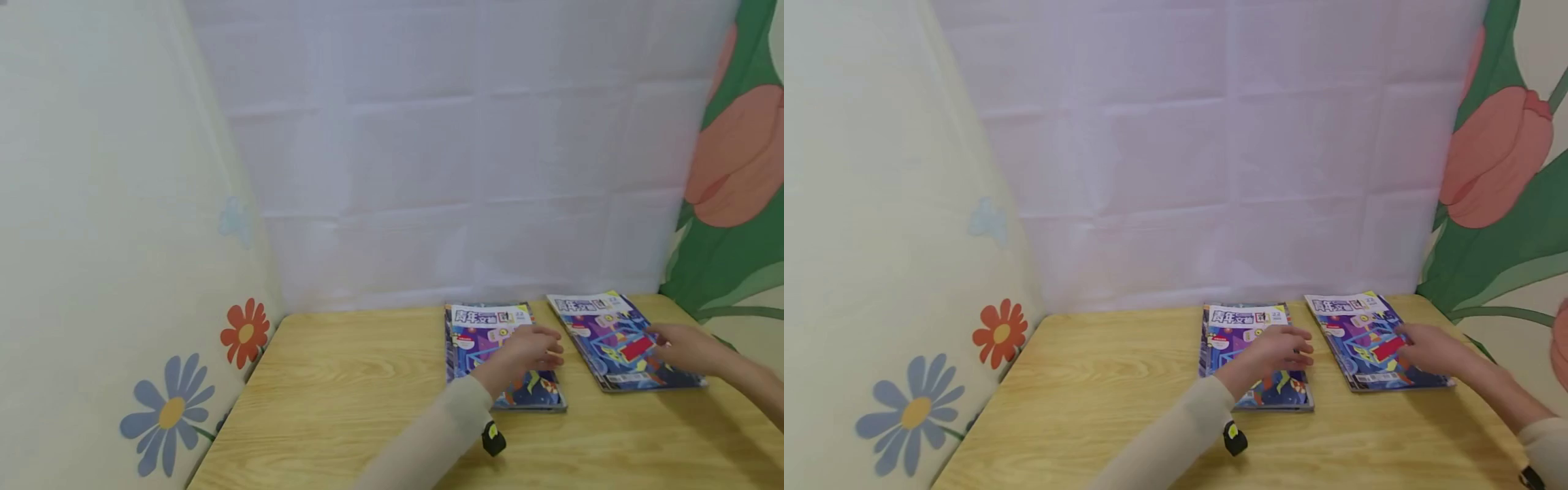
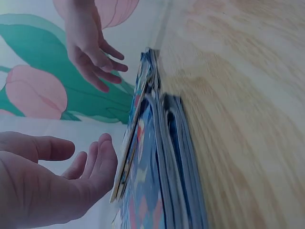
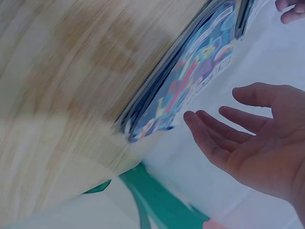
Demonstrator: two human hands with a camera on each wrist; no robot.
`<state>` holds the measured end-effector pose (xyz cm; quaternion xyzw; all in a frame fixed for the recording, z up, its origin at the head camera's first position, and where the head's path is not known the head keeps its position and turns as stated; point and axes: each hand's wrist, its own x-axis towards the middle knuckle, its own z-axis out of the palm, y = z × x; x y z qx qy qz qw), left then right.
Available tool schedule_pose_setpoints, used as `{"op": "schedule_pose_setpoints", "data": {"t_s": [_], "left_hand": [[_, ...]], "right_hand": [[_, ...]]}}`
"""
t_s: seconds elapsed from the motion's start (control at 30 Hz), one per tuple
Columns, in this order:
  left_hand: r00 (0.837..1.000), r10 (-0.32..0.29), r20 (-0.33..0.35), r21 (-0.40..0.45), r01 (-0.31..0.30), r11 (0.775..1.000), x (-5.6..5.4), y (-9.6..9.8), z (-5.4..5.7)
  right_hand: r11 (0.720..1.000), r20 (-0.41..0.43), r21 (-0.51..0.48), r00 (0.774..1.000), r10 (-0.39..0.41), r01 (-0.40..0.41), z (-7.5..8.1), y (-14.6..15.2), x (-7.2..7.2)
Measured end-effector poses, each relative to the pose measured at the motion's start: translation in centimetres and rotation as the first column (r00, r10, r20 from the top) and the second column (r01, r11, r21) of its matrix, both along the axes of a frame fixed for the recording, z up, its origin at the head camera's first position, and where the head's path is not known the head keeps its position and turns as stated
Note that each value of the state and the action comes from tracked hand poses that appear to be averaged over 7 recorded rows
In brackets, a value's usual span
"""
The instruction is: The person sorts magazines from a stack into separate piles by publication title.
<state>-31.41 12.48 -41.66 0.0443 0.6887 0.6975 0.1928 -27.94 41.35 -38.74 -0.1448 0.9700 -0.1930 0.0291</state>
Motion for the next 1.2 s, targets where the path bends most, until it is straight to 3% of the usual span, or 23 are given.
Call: {"op": "schedule_pose_setpoints", "data": {"t_s": [0.23, 0.47, 0.6, 0.73, 0.83, 0.97, 1.2], "left_hand": [[0.999, 0.034, -0.038, -0.101, -0.037, 0.994, -0.5, -3.5, -0.2], [0.992, 0.037, -0.121, -0.223, -0.064, 0.973, 0.2, -6.9, 0.9], [0.987, 0.041, -0.158, -0.276, -0.084, 0.958, 0.6, -8.7, 1.5], [0.977, 0.033, -0.209, -0.363, -0.109, 0.926, 0.9, -11.0, 2.0], [0.974, 0.035, -0.225, -0.364, -0.118, 0.924, 0.9, -12.5, 2.2], [0.974, 0.059, -0.217, -0.312, -0.126, 0.942, 1.1, -14.3, 2.2], [0.968, 0.105, -0.228, -0.305, -0.173, 0.936, 1.6, -15.9, 1.7]], "right_hand": [[0.988, 0.032, -0.145, 0.998, 0.052, -0.047, 0.2, -3.9, 0.1], [0.987, -0.155, -0.061, 0.978, 0.14, -0.151, -0.1, -7.4, -0.5], [0.985, -0.176, -0.076, 0.975, 0.138, -0.154, -0.3, -9.6, -0.5], [0.983, -0.175, -0.095, 0.974, 0.141, -0.159, -0.2, -11.3, -0.3], [0.981, -0.16, -0.118, 0.978, 0.134, -0.153, 0.1, -12.0, -0.2], [0.971, -0.136, -0.184, 0.982, 0.129, -0.153, 0.5, -12.9, 0.1], [0.948, -0.064, -0.286, 0.99, 0.127, -0.14, 0.3, -14.2, 0.4]]}}
